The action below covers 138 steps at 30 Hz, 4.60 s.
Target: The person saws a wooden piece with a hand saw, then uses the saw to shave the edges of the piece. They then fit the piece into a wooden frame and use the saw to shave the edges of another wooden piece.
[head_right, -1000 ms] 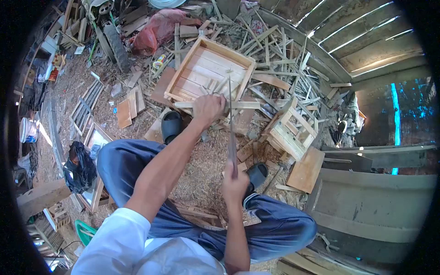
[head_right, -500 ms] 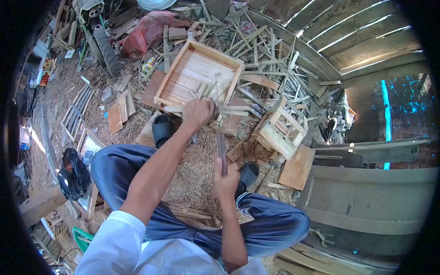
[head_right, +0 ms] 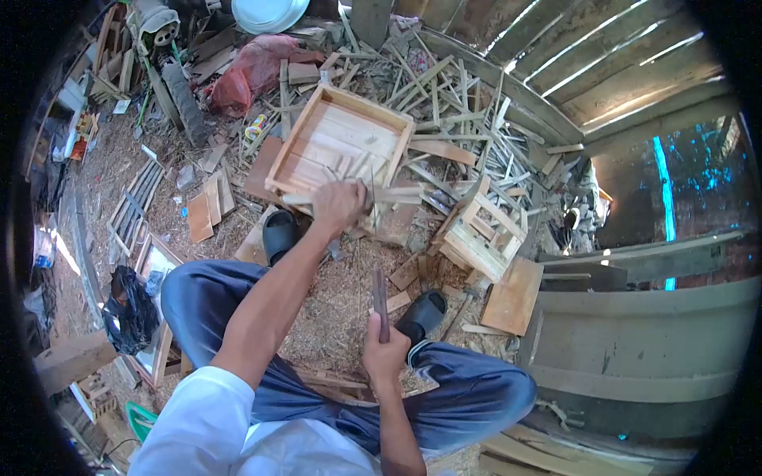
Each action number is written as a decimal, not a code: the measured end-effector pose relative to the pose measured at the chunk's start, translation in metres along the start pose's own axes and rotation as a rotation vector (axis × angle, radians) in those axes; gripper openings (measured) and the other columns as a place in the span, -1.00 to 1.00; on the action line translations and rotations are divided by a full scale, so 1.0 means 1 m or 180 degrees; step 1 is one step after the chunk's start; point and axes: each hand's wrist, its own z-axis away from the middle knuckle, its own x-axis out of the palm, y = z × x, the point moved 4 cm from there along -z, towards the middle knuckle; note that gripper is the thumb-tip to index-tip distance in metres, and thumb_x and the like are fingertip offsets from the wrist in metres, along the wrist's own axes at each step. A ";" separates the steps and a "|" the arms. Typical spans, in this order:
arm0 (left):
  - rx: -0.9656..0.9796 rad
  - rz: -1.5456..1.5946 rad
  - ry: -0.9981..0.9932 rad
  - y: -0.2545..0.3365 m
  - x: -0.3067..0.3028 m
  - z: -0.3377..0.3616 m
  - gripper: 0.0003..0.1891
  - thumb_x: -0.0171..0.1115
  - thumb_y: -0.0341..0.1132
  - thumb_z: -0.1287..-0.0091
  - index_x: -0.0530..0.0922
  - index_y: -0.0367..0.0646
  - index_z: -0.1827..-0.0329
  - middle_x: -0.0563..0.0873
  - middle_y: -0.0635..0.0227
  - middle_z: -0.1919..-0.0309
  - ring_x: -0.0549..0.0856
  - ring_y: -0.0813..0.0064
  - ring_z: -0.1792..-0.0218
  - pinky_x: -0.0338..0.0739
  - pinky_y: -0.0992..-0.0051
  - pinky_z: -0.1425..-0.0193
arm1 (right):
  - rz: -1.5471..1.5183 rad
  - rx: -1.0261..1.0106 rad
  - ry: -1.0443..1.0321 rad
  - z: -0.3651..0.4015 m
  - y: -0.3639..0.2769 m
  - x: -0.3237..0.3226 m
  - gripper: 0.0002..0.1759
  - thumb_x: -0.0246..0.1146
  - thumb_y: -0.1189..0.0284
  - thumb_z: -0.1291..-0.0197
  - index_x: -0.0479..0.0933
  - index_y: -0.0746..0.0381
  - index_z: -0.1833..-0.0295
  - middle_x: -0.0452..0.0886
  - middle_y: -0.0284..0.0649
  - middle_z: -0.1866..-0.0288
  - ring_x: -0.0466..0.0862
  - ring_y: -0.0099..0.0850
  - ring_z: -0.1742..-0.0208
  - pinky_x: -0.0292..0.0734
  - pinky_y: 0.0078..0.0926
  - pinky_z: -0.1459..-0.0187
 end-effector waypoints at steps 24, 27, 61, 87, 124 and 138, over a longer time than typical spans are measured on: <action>0.0278 0.0145 -0.0366 0.005 -0.017 0.003 -0.47 -0.10 -0.03 -0.45 0.71 -0.21 0.43 0.73 -0.07 0.44 0.74 -0.05 0.37 0.63 0.08 0.19 | -0.0489 -0.0578 -0.0149 -0.139 -0.129 -0.126 -0.56 0.27 0.20 -0.31 0.52 0.35 0.47 0.39 -0.40 0.70 0.37 -0.64 0.64 0.23 -0.49 0.59; 0.0473 0.0061 -0.0759 -0.011 -0.014 -0.007 -0.49 -0.12 0.04 -0.46 0.70 -0.18 0.21 0.74 -0.06 0.30 0.73 -0.08 0.22 0.58 0.04 0.08 | -0.0482 -0.0818 0.0125 -0.174 -0.108 -0.102 -0.51 0.30 0.16 -0.26 0.50 0.36 0.54 0.43 -0.33 0.71 0.40 -0.54 0.66 0.30 -0.41 0.56; 0.1476 0.0969 -0.0760 0.055 -0.186 -0.065 -0.45 0.30 0.20 -0.21 0.66 -0.20 0.16 0.64 0.17 0.48 0.61 0.21 0.42 0.44 0.29 0.30 | -0.2134 -0.0960 -0.0747 -0.227 -0.176 -0.030 -0.63 0.44 0.21 -0.18 0.63 0.33 0.18 0.58 -0.36 0.50 0.49 -0.67 0.52 0.38 -0.65 0.51; 0.1464 0.0304 -0.0687 0.027 -0.160 -0.084 -0.44 0.30 0.20 -0.20 0.64 -0.18 0.09 0.73 0.09 0.27 0.71 0.04 0.17 0.55 0.15 0.10 | -0.0303 -0.1160 0.0188 -0.202 -0.197 -0.034 -0.66 0.43 0.24 -0.08 0.68 0.28 0.15 0.62 -0.21 0.56 0.57 -0.42 0.50 0.48 -0.40 0.31; 0.2608 0.0567 -0.0311 0.092 -0.164 -0.058 -0.61 0.21 0.01 -0.36 0.64 -0.18 0.36 0.69 0.12 0.52 0.68 0.01 0.40 0.51 0.12 0.31 | 0.1260 -0.2218 0.0130 -0.196 -0.187 -0.056 -0.66 0.44 0.26 -0.07 0.60 0.35 0.30 0.64 0.09 0.48 0.65 0.09 0.40 0.51 -0.06 0.31; 0.1878 0.0137 -0.0410 0.086 -0.157 -0.056 -0.65 0.13 -0.08 -0.40 0.66 -0.21 0.22 0.70 -0.01 0.43 0.69 -0.06 0.29 0.54 0.05 0.18 | 0.1631 -0.1855 0.0418 -0.184 -0.191 -0.036 -0.66 0.39 0.24 -0.13 0.61 0.34 0.22 0.66 0.10 0.44 0.70 0.06 0.35 0.59 -0.07 0.27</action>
